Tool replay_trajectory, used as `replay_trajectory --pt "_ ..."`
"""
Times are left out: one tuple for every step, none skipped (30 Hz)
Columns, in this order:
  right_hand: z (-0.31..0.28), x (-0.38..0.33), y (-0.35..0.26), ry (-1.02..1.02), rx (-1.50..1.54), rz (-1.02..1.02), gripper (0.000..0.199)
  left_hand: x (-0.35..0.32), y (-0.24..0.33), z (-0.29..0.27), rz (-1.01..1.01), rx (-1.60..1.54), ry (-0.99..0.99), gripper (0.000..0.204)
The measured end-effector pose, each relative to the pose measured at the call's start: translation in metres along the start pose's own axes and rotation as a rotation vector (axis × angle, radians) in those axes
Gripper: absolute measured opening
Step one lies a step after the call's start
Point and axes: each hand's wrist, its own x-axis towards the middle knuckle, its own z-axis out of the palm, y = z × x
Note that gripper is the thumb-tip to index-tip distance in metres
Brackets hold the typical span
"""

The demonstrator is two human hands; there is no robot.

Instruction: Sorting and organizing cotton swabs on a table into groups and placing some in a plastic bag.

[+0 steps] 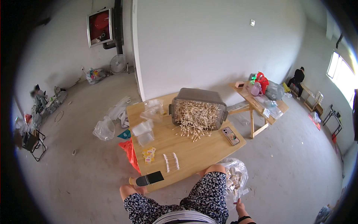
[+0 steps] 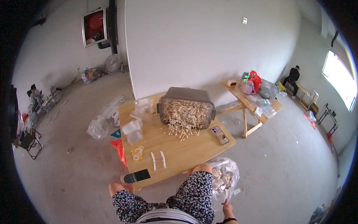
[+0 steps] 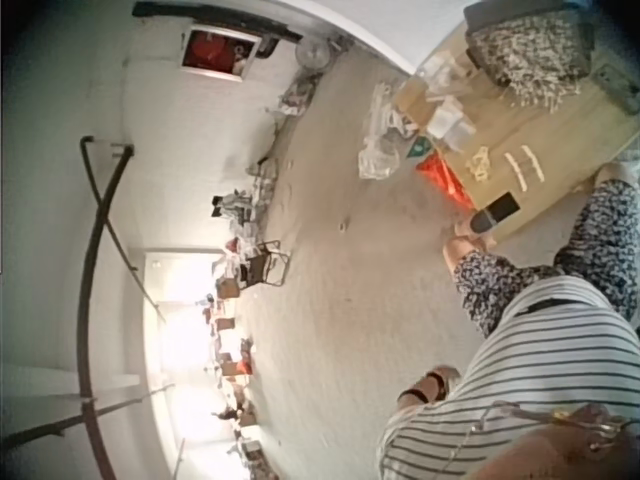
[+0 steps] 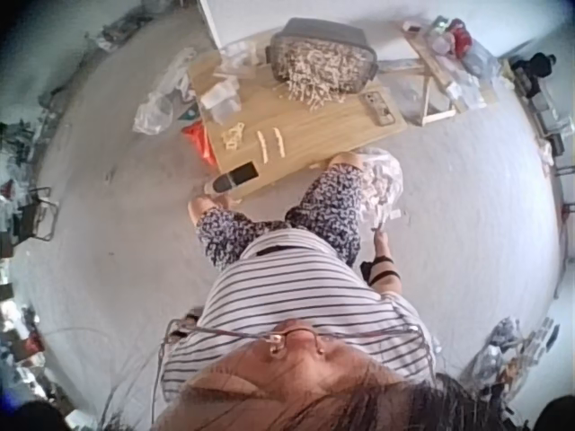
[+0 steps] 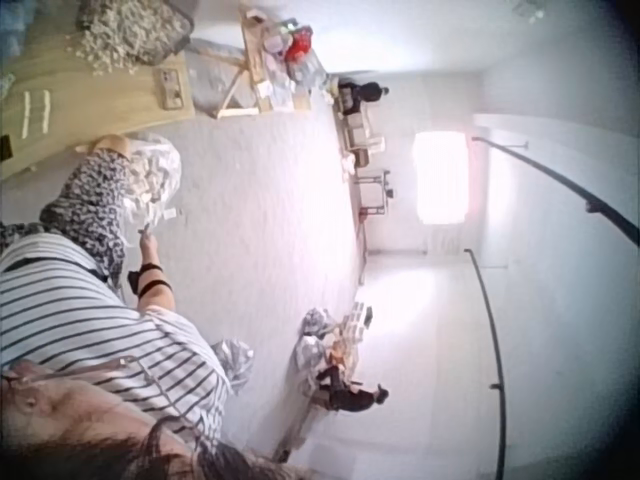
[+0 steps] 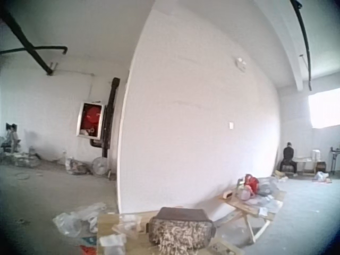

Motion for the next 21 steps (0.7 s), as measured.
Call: replay_trajectory --pt "-0.012 0.000 0.005 0.025 -0.003 -0.030 0.072 0.012 -0.033 0.019 0.037 -0.039 -0.011 0.032" --pt "-0.005 0.009 -0.003 0.003 -0.017 -0.052 0.072 0.011 -0.081 0.026 0.013 -0.067 0.002 0.030" --pt "0.000 0.018 -0.013 0.004 -0.069 -0.090 0.063 0.007 -0.139 0.039 0.003 -0.091 0.017 0.027" --pt "0.003 0.027 -0.022 0.012 -0.116 -0.121 0.056 0.004 -0.191 0.050 0.004 -0.112 0.029 0.025" --pt "-0.011 0.038 -0.019 0.059 -0.103 -0.085 0.049 0.013 -0.175 0.056 0.045 -0.146 0.010 0.022" --pt "-0.022 0.051 -0.022 0.119 -0.011 -0.092 0.047 0.018 -0.162 0.059 0.076 -0.182 -0.002 0.020" --pt "-0.030 0.060 -0.029 0.167 0.078 -0.107 0.045 0.021 -0.151 0.061 0.095 -0.214 -0.009 0.018" --pt "-0.048 0.057 -0.033 0.208 0.110 -0.117 0.042 0.003 -0.074 0.029 0.319 -0.223 0.105 0.017" --pt "-0.048 0.056 -0.068 0.195 0.148 -0.171 0.039 -0.011 -0.040 0.000 0.407 -0.286 0.105 0.020" --pt "-0.054 0.061 -0.094 0.253 0.151 -0.233 0.037 -0.016 -0.008 -0.017 0.516 -0.363 0.092 0.023" --pt "-0.060 0.066 -0.117 0.316 0.152 -0.289 0.035 -0.011 0.020 -0.024 0.647 -0.330 0.078 0.025" --pt "-0.060 0.066 -0.147 0.320 0.204 -0.369 0.033 -0.007 0.044 -0.030 0.768 -0.289 0.067 0.027" --pt "-0.060 0.063 -0.177 0.329 0.254 -0.442 0.031 -0.011 0.076 -0.040 0.746 -0.381 -0.005 0.028" --pt "-0.057 0.059 -0.208 0.329 0.284 -0.499 0.030 -0.016 0.100 -0.045 0.720 -0.474 -0.075 0.029" --pt "-0.053 0.053 -0.241 0.326 0.316 -0.560 0.029 -0.010 0.111 -0.037 0.717 -0.468 -0.076 0.029" --pt "-0.043 0.042 -0.275 0.320 0.315 -0.657 0.027 0.006 0.120 -0.023 0.808 -0.419 -0.034 0.033" --pt "-0.039 0.050 -0.291 0.402 0.285 -0.731 0.025 0.022 0.142 -0.005 0.931 -0.385 -0.011 0.038" --pt "-0.030 0.052 -0.309 0.409 0.263 -0.746 0.021 0.033 0.158 0.011 0.937 -0.384 -0.019 0.038" --pt "-0.020 0.047 -0.332 0.299 0.295 -0.777 0.018 0.043 0.166 0.024 0.937 -0.353 0.011 0.042" --pt "-0.009 0.047 -0.348 0.307 0.279 -0.798 0.019 0.052 0.177 0.036 0.950 -0.330 0.037 0.046" --pt "0.003 0.050 -0.362 0.318 0.262 -0.817 0.020 0.062 0.189 0.048 0.955 -0.329 0.032 0.046"
